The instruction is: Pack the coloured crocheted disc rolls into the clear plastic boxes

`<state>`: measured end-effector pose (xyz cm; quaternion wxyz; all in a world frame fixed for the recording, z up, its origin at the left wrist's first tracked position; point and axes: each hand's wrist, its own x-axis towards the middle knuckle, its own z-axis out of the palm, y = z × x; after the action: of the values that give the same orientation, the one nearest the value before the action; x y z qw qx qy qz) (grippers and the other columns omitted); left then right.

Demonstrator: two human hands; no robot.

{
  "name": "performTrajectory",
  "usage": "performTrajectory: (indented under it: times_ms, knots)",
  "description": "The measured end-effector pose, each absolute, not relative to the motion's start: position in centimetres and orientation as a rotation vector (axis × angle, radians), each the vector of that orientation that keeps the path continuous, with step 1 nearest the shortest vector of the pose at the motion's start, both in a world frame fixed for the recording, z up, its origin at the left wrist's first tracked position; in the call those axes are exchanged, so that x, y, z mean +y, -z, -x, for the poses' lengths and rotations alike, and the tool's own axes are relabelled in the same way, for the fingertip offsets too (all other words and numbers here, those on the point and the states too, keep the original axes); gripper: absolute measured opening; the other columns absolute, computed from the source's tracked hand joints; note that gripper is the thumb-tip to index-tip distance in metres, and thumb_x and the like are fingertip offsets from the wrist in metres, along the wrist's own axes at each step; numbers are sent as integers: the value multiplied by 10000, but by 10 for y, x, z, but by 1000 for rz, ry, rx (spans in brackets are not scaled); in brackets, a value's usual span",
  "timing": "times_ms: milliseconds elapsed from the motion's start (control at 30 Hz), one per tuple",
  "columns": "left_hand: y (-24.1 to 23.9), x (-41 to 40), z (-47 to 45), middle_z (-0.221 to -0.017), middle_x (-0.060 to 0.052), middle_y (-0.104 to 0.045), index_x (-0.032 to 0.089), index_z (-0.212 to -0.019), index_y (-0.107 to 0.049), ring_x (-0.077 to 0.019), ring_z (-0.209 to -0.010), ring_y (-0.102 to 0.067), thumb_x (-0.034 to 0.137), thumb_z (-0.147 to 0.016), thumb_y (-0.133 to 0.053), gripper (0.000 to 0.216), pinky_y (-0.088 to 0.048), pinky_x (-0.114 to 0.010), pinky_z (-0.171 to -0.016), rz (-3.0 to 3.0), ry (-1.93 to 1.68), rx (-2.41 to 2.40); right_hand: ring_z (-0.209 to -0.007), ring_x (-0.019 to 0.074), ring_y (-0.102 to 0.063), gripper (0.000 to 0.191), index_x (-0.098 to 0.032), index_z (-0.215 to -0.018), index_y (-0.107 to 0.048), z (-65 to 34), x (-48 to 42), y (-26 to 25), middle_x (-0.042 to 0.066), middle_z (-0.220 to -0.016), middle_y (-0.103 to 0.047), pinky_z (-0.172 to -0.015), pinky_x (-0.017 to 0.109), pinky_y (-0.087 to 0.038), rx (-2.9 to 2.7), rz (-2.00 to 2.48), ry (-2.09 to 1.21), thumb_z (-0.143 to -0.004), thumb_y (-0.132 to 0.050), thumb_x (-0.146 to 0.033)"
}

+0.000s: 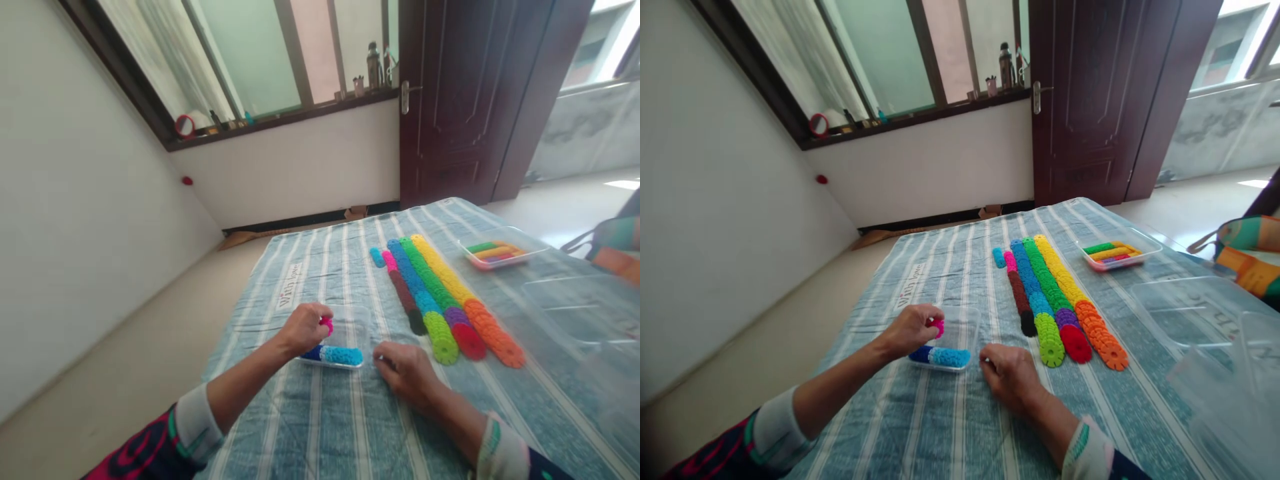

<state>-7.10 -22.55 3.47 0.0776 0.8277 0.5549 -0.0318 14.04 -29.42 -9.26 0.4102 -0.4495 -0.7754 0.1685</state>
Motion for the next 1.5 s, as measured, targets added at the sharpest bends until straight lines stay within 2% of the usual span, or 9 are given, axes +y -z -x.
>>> performTrajectory:
  times_ms: [133,433,600,733,1067,1233,1500]
  knots:
    - [-31,-228,68,-912,-67,-714,158,-756,-686,-204,-882,-660,87,-779,-519,183,-474,-268,-784,-2522,236,1759,-579,135,-593,134,-196,-758,-648,-141,-293,93,2,-656,-667,-573,240,-325,-1940,1133,-442,-824,-537,-161]
    - [-31,-236,67,-946,-107,-735,158,-812,-724,-244,-904,-694,150,-847,-489,238,-511,-301,-750,-2544,565,1850,-601,146,-618,147,-198,-744,-658,-140,-292,92,9,-668,-684,-573,249,-319,-1943,1159,-452,-823,-537,-173]
    - [-32,-235,66,-981,-172,-732,105,-891,-742,-305,-941,-688,185,-888,-464,290,-524,-373,-772,-2598,697,1812,-600,144,-615,153,-199,-748,-655,-140,-293,91,8,-673,-685,-573,251,-319,-1948,1160,-456,-829,-528,-172]
    - [-31,-234,68,-942,-207,-730,72,-861,-749,-358,-996,-645,222,-906,-469,321,-506,-433,-807,-2660,762,1765,-597,140,-612,139,-200,-749,-652,-141,-293,92,4,-670,-684,-573,250,-316,-1941,1163,-459,-826,-539,-176]
    - [-29,-234,77,-961,-93,-729,184,-843,-727,-276,-949,-619,159,-906,-468,268,-438,-358,-749,-2745,718,1617,-602,140,-601,163,-204,-759,-651,-142,-293,90,7,-684,-684,-583,251,-321,-1962,1169,-463,-849,-516,-183]
    - [-29,-232,78,-909,-81,-730,187,-780,-721,-257,-898,-622,130,-891,-474,278,-411,-345,-737,-2753,683,1539,-603,138,-598,153,-202,-763,-652,-143,-294,90,4,-684,-680,-586,249,-324,-1956,1155,-476,-843,-524,-178]
    - [-25,-230,85,-892,-76,-721,183,-797,-714,-237,-878,-629,135,-881,-486,248,-418,-323,-739,-2795,610,1480,-582,129,-576,155,-198,-758,-640,-143,-295,90,-1,-662,-659,-580,241,-332,-1947,1126,-473,-850,-518,-177]
